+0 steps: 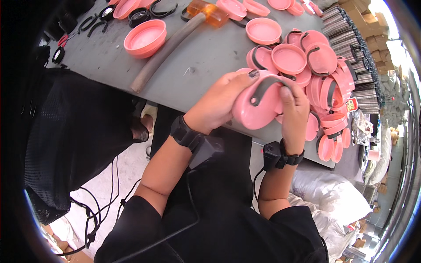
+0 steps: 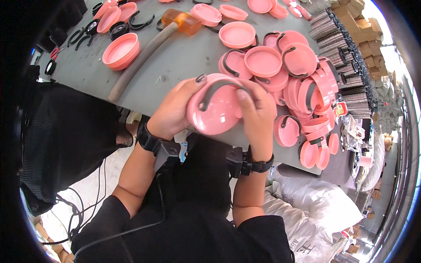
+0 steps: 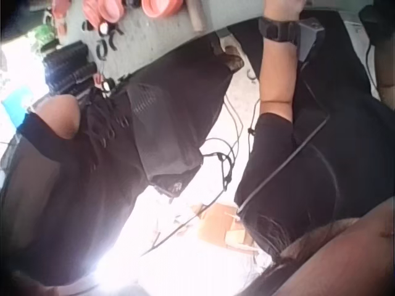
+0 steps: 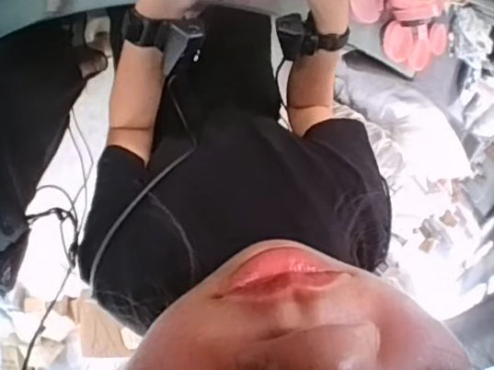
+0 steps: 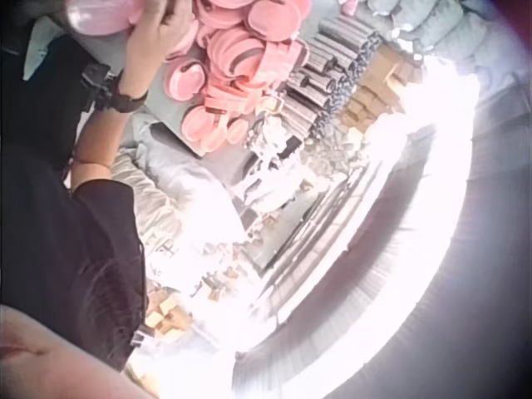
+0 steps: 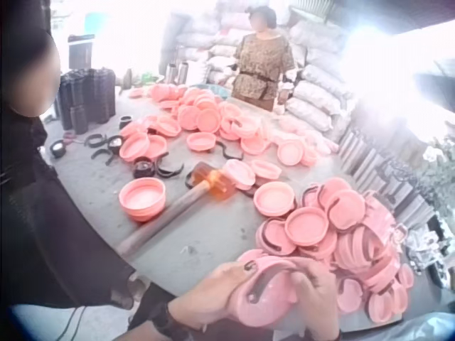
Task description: The person is seen assembling pink plastic components, specifically fitting a black plastic strap/handle into slots on the pink circular lids or housings.
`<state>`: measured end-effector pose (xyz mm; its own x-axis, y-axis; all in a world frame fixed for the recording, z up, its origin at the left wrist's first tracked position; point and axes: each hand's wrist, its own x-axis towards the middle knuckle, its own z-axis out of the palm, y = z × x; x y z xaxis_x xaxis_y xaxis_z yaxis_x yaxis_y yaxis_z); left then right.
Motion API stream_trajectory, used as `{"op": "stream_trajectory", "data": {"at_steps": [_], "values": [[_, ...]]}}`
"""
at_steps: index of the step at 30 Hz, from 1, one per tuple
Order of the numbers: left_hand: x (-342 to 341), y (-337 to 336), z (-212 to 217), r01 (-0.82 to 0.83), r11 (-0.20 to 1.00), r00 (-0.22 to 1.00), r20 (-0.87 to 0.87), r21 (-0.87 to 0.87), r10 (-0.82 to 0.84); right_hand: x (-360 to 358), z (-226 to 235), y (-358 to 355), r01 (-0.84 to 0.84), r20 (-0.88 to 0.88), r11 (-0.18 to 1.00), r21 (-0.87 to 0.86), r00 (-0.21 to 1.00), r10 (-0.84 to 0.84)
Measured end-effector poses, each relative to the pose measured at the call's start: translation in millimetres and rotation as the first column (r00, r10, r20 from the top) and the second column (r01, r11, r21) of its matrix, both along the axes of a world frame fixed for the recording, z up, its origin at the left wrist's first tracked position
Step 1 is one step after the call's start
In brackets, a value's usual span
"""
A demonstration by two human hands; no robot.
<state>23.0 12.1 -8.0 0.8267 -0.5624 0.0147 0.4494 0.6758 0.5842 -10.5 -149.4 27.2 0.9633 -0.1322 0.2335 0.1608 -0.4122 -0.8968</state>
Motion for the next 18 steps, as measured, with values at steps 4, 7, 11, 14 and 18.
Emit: {"op": "stream_trajectory", "data": {"at_steps": [4, 7, 11, 14, 18], "values": [[25.2, -18.4, 1.7, -0.298, 0.898, 0.941, 0.260, 0.325, 0.218, 15.7, 14.0, -45.4, 0.313, -0.040, 0.950, 0.008, 0.949, -0.312], [35.4, -19.4, -14.1, -0.627, 0.664, 0.733, 0.597, 0.408, 0.325, 28.1, 18.6, -78.6, 0.477, 0.039, 0.850, -0.221, 0.876, -0.482], [35.7, -14.4, -38.1, -0.707, 0.485, 0.681, 0.679, 0.514, 0.274, 40.7, 34.9, -81.2, 0.451, 0.141, 0.818, -0.357, 0.892, -0.430], [35.7, -12.4, -49.9, -0.687, 0.516, 0.708, 0.631, 0.512, 0.317, 70.2, 55.8, -49.5, 0.199, 0.001, 0.906, -0.374, 0.977, -0.214], [37.5, -6.6, -58.8, -0.658, 0.570, 0.743, 0.547, 0.491, 0.386, 155.5, 54.5, -10.3, -0.287, -0.132, 0.766, -0.575, 0.957, 0.260]]}}
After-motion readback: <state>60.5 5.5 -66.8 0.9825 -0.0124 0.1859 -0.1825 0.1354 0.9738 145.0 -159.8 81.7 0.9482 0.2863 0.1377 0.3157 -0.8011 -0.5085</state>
